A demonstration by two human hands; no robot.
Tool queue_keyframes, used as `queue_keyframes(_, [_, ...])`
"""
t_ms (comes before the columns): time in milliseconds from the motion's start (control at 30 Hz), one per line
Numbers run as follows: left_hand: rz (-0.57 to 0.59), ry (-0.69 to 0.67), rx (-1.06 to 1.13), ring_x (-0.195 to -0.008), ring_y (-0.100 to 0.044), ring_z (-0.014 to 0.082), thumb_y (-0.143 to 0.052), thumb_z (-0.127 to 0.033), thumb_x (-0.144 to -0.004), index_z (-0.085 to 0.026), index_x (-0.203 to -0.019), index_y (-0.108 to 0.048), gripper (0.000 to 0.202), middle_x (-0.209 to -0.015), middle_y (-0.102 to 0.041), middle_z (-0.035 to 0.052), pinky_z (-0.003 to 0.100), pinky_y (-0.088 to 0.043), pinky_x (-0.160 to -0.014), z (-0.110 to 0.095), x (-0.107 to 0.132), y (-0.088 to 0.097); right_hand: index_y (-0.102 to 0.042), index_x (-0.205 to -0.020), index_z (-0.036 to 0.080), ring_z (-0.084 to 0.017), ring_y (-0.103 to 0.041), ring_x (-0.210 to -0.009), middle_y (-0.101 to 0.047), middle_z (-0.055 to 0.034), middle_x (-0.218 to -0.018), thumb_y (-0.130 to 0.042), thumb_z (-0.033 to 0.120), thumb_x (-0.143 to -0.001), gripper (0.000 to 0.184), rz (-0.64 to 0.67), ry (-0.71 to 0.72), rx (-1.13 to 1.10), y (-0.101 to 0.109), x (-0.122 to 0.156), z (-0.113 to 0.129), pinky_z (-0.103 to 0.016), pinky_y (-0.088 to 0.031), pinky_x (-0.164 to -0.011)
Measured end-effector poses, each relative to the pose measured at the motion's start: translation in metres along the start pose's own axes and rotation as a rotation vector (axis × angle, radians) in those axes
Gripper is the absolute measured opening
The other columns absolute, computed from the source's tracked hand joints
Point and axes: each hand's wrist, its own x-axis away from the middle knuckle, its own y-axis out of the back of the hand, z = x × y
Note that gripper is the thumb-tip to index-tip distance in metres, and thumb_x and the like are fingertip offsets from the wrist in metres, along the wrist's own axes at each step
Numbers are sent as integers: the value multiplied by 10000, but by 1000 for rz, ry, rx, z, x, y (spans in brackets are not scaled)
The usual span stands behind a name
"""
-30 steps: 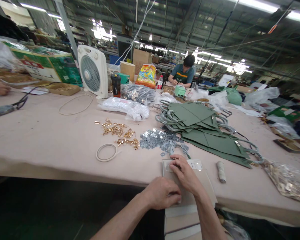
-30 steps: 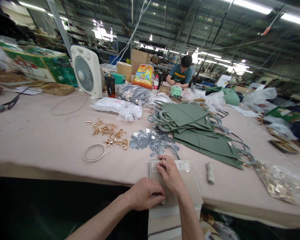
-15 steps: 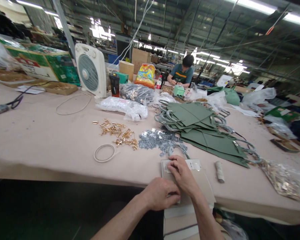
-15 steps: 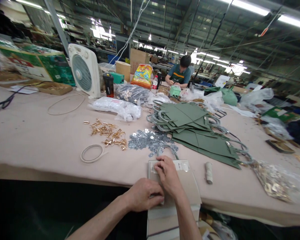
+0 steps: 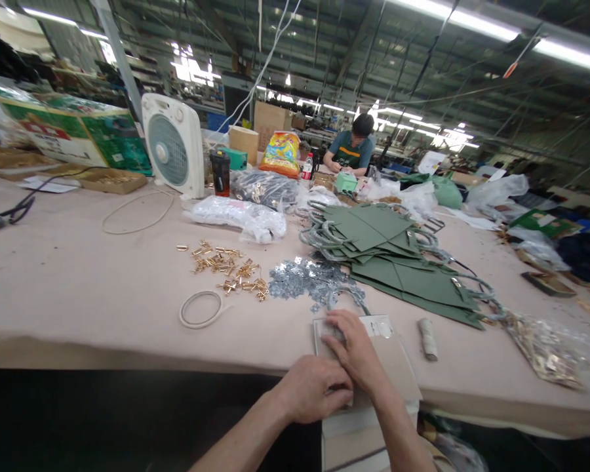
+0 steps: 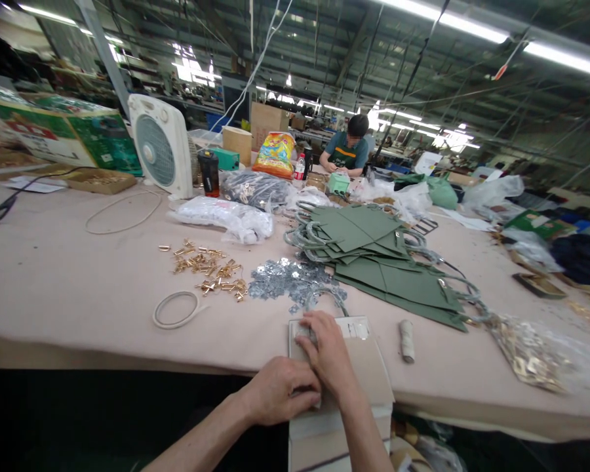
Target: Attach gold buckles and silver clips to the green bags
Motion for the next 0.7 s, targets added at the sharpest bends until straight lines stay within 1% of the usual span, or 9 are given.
queue_keyframes(67, [5, -1, 9, -828, -696, 145, -658, -210, -911, -220, -931, -760, 105, -931, -774, -7, 207, -479, -762, -1, 1, 0, -624, -1330, 257, -291, -601, -1230, -672, -100, -1307, -706, 300, -903, 436, -9, -18, 26, -1, -1, -2, -495, -467, -1091])
queue_keyframes(100, [2, 1, 17, -861, -700, 149, -657, -216, -918, -223, -945, -761, 107, -948, -774, -5, 209, -485, -790, -2, 1, 0, -621, -1347, 256, -291, -610, -1216, -682, -99, -1294, -711, 310, -905, 454, -15, -22, 42, -2, -2, -2, -487, -475, -1083])
queue_keyframes(167, [-9, 4, 44, -902, -700, 156, -654, -235, -933, -232, -973, -764, 118, -965, -772, -2, 217, -493, -833, -4, 4, 0, -681, -1266, 257, -287, -625, -1186, -709, -91, -1246, -700, 322, -926, 346, -35, -18, 78, -4, -4, 0, -468, -485, -1065])
queue_keyframes(267, [-72, 38, 123, -863, -689, 158, -642, -261, -951, -232, -976, -780, 144, -898, -754, 9, 229, -508, -830, -8, 13, -2, -747, -1124, 262, -278, -649, -1121, -741, -81, -1152, -658, 335, -968, 194, -106, -12, 118, -7, -6, 3, -443, -507, -1012])
queue_keyframes(367, [-218, 171, 282, -692, -649, 128, -616, -340, -978, -205, -966, -788, 219, -842, -713, 35, 209, -516, -661, -8, 32, -6, -768, -1076, 271, -272, -660, -1076, -754, -77, -1097, -630, 349, -991, 179, -165, 0, 141, -9, -6, 7, -433, -516, -975])
queue_keyframes(467, [-397, 315, 438, -520, -562, 67, -596, -454, -981, -186, -976, -776, 323, -1055, -720, 92, 195, -474, -478, -1, 58, -3, -776, -1041, 272, -264, -663, -1047, -760, -71, -1068, -602, 326, -1009, 185, -195, 9, 157, -11, -5, 10, -424, -513, -961])
queue_keyframes(567, [-657, 410, 384, -463, -515, 30, -640, -511, -935, -187, -953, -757, 345, -1364, -640, 133, 218, -498, -439, 12, 89, 20, -776, -1037, 260, -263, -664, -1032, -765, -75, -1050, -587, 300, -1015, 194, -233, -11, 167, -13, -5, 12, -421, -512, -954])
queue_keyframes(667, [-970, 516, 118, -501, -548, 55, -660, -547, -897, -200, -1028, -734, 378, -1447, -597, 114, 248, -555, -482, 33, 130, 65, -777, -1051, 253, -264, -668, -1033, -770, -77, -1046, -587, 291, -1012, 198, -268, -32, 153, -15, -5, 11, -424, -513, -958])
queue_keyframes(700, [-1030, 574, 2, -565, -597, 82, -653, -552, -897, -210, -1078, -726, 393, -1459, -590, 99, 259, -585, -537, 43, 147, 83, -777, -1060, 254, -262, -670, -1038, -770, -75, -1052, -588, 289, -1010, 198, -277, -37, 131, -15, -5, 10, -424, -515, -963])
